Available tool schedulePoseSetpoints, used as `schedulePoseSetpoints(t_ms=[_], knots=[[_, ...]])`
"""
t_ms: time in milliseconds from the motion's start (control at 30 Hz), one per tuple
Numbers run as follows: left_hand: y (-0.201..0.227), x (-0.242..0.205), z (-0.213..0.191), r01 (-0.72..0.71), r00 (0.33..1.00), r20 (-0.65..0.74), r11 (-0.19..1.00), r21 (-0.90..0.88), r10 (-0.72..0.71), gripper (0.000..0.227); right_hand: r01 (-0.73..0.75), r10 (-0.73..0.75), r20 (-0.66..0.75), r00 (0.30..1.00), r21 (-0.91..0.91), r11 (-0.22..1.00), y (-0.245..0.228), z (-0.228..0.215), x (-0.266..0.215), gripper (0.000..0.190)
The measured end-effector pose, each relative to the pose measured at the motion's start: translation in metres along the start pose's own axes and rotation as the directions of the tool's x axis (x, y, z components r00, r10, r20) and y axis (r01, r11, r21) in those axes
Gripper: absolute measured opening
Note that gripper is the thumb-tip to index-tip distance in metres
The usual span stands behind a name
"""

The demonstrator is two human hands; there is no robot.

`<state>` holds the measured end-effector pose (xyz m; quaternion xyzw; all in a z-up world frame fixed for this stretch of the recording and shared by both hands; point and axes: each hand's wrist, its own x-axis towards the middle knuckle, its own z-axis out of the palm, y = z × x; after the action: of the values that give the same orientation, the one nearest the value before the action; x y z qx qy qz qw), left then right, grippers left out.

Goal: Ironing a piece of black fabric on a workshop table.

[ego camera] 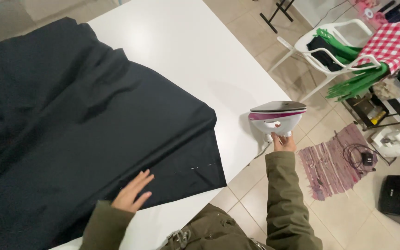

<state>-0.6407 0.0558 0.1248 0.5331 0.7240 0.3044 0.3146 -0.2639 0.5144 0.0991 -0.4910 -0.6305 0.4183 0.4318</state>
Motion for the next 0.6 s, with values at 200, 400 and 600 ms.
schedulePoseSetpoints(t_ms=[200, 400, 600], knots=[[-0.079, 0.172, -0.093, 0.268, 0.963, -0.128, 0.852, 0.45, -0.235, 0.068, 0.009, 0.001, -0.074, 0.997, 0.135, 0.991, 0.002, 0.005, -0.017, 0.067], [-0.12, 0.263, -0.125, 0.469, 0.878, -0.22, 0.676, 0.568, -0.425, 0.075, 0.212, -0.143, 0.252, 0.957, -0.271, 0.939, -0.002, 0.04, -0.16, 0.039], [-0.116, 0.298, -0.136, 0.284, 0.897, -0.075, 0.438, 0.853, -0.435, 0.069, 0.706, -0.279, 0.77, 0.574, -0.292, 0.645, -0.044, 0.076, -0.154, 0.068]])
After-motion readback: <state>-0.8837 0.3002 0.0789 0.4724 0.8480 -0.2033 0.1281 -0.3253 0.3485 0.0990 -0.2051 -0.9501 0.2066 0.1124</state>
